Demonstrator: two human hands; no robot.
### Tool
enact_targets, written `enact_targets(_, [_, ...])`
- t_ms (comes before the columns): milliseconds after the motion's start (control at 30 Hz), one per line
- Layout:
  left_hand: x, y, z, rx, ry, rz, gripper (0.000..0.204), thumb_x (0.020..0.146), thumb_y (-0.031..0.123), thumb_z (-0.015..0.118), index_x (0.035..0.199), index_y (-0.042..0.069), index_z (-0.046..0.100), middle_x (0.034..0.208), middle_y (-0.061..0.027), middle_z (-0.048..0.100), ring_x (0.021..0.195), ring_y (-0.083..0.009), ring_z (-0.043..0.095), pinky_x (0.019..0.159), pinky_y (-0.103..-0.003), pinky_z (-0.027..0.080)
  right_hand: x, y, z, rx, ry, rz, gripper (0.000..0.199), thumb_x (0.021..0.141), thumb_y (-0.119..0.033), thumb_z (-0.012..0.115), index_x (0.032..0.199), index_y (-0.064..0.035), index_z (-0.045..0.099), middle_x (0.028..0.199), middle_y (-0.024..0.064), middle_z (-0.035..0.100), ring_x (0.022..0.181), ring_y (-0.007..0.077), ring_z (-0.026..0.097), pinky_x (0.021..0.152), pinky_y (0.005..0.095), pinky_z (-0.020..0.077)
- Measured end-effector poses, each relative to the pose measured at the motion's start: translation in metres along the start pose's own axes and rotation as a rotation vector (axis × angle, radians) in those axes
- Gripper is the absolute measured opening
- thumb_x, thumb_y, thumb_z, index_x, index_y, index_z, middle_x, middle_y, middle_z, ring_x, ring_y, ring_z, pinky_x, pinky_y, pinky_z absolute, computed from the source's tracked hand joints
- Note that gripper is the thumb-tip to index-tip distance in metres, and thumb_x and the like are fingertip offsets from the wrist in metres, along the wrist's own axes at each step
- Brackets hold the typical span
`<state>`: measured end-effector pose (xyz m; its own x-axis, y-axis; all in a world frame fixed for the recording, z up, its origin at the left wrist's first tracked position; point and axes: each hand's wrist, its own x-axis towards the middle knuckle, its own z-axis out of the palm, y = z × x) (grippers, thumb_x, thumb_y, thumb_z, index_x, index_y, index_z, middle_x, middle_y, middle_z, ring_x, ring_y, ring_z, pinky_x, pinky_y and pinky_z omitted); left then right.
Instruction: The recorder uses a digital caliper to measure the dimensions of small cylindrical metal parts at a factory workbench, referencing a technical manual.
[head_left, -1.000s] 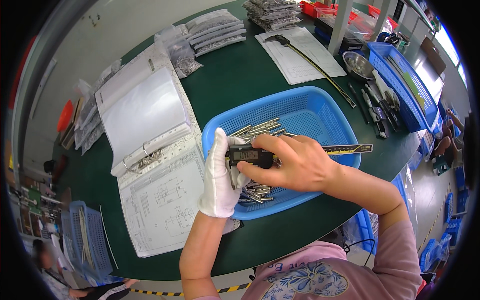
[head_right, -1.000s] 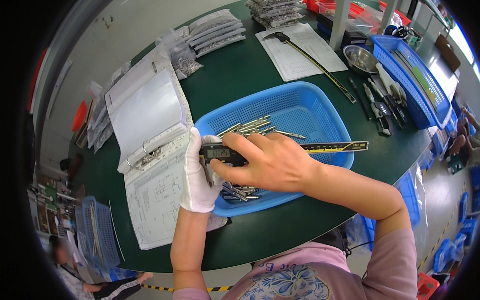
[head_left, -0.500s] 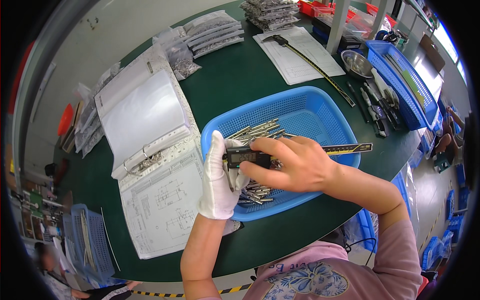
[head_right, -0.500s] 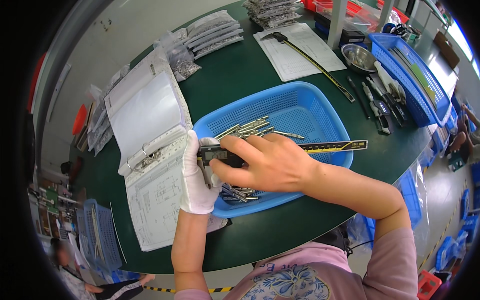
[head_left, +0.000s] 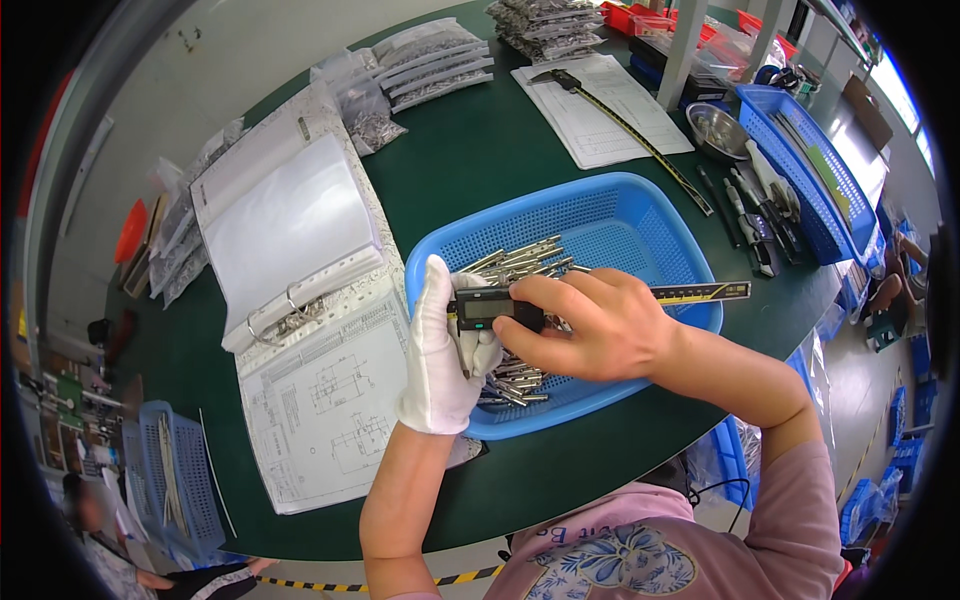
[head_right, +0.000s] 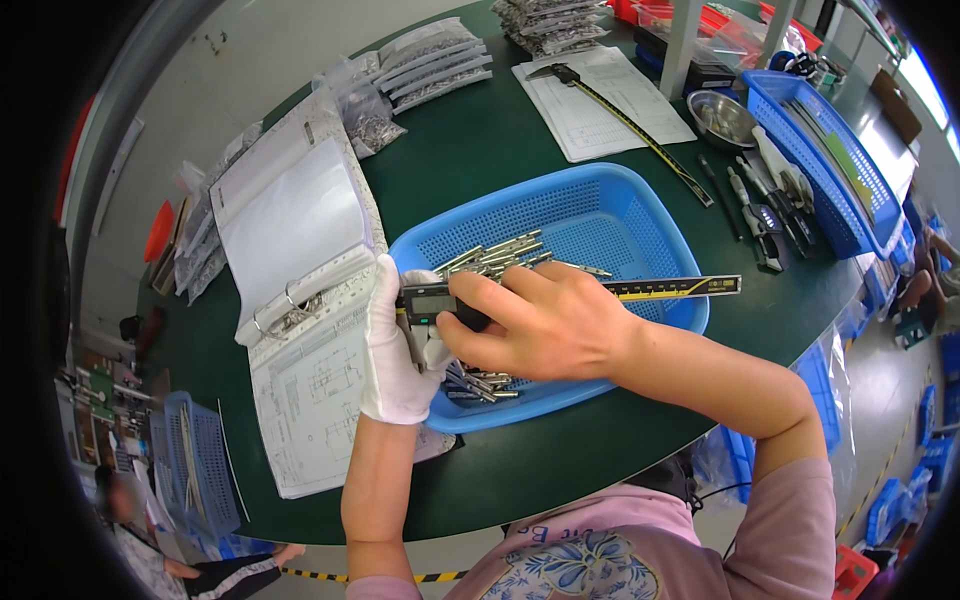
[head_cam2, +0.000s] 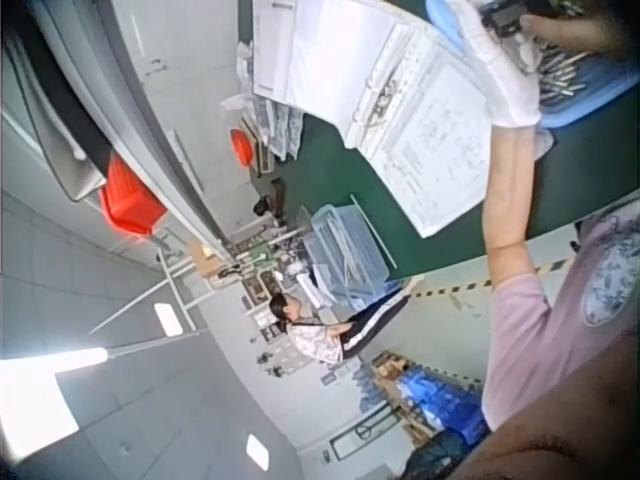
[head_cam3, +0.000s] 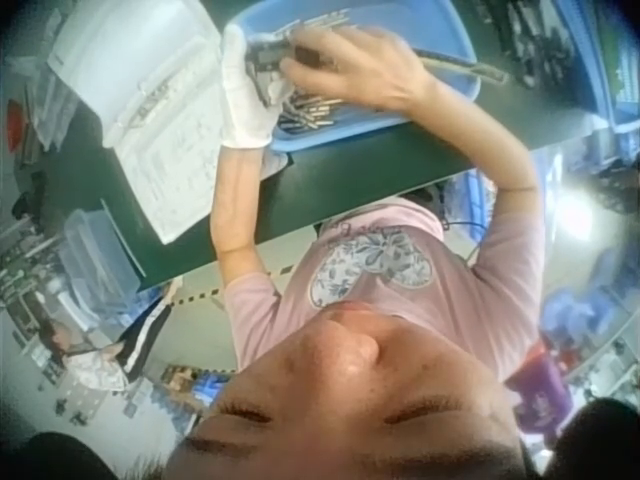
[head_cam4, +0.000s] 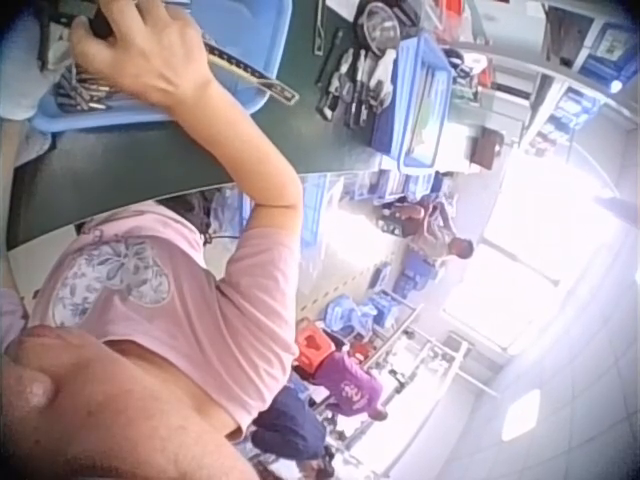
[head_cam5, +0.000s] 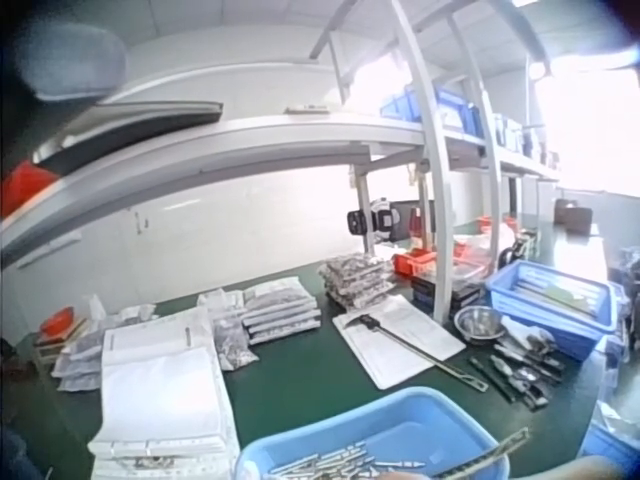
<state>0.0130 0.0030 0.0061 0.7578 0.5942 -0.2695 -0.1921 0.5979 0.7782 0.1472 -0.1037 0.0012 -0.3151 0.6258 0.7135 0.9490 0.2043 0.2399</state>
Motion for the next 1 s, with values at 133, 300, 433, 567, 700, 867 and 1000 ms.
enact_targets(133, [-0.0028, 0.0008, 0.0039, 0.002, 0.029, 0.019, 0.042, 0.088, 0.051, 0.048, 0.075, 0.012, 0.055, 0.059, 0.002, 0.051, 0.04, -0.0051, 0.041, 0.035, -0.018, 0.028, -0.0003, 0.0016, 0.0004, 0.019, 0.034, -0.034, 0.036, 0.064, -0.01, 0.064, 0.098, -0.0212, 0.06, 0.096, 0.0035, 0.052, 0.054, 0.008, 0.049, 0.044, 0.0205, 0.0399])
enact_targets(300, [-0.0015, 0.0012, 0.0039, -0.007, 0.009, 0.006, 0.043, 0.088, 0.052, 0.047, 0.074, 0.012, 0.055, 0.057, 0.0021, 0.05, 0.04, -0.0049, 0.04, 0.035, -0.018, 0.028, 0.0004, 0.0002, -0.001, -0.003, 0.032, -0.05, 0.036, 0.064, -0.009, 0.064, 0.098, -0.0215, 0.06, 0.095, 0.0036, 0.052, 0.054, 0.0081, 0.049, 0.044, 0.0204, 0.0401])
enact_targets(433, [-0.0012, 0.0008, 0.0024, -0.014, -0.001, 0.0, 0.043, 0.089, 0.052, 0.047, 0.074, 0.012, 0.055, 0.056, 0.0022, 0.05, 0.038, -0.0046, 0.039, 0.034, -0.018, 0.027, -0.0004, -0.0018, 0.0, 0.005, 0.02, -0.017, 0.038, 0.064, -0.009, 0.064, 0.099, -0.0223, 0.061, 0.095, 0.0035, 0.052, 0.054, 0.0081, 0.05, 0.045, 0.0206, 0.0404])
enact_targets(567, [-0.0013, -0.0001, 0.0022, 0.016, -0.002, 0.025, 0.043, 0.088, 0.052, 0.048, 0.074, 0.012, 0.055, 0.056, 0.0022, 0.05, 0.038, -0.0046, 0.039, 0.034, -0.018, 0.027, -0.0007, -0.0009, 0.0003, 0.034, 0.024, -0.012, 0.039, 0.064, -0.009, 0.065, 0.1, -0.0226, 0.061, 0.095, 0.0034, 0.052, 0.054, 0.0082, 0.05, 0.045, 0.0206, 0.0404])
enact_targets(700, [-0.0014, 0.0003, 0.002, -0.005, 0.005, 0.013, 0.043, 0.088, 0.052, 0.048, 0.074, 0.012, 0.055, 0.057, 0.0019, 0.051, 0.039, -0.0048, 0.04, 0.034, -0.018, 0.028, 0.0004, 0.0001, -0.0011, 0.036, 0.023, -0.028, 0.038, 0.064, -0.009, 0.065, 0.1, -0.0223, 0.061, 0.095, 0.0035, 0.052, 0.055, 0.0083, 0.05, 0.045, 0.0207, 0.0406])
enact_targets(867, [0.0005, -0.0009, 0.0008, -0.015, 0.024, 0.006, 0.042, 0.089, 0.051, 0.048, 0.075, 0.012, 0.055, 0.059, 0.0015, 0.052, 0.039, -0.0048, 0.04, 0.034, -0.018, 0.029, -0.001, -0.0012, 0.0004, 0.041, 0.018, -0.005, 0.038, 0.063, -0.009, 0.065, 0.1, -0.0218, 0.061, 0.095, 0.0035, 0.052, 0.055, 0.0085, 0.051, 0.044, 0.0207, 0.0405])
enact_targets(1000, [0.0003, -0.0009, -0.0004, -0.014, -0.005, 0.009, 0.042, 0.088, 0.051, 0.048, 0.075, 0.012, 0.056, 0.06, 0.0012, 0.053, 0.04, -0.005, 0.042, 0.034, -0.018, 0.029, -0.001, -0.0005, -0.0002, 0.055, 0.012, -0.002, 0.038, 0.063, -0.01, 0.066, 0.099, -0.0214, 0.061, 0.095, 0.0036, 0.052, 0.055, 0.0086, 0.051, 0.044, 0.0207, 0.0406])
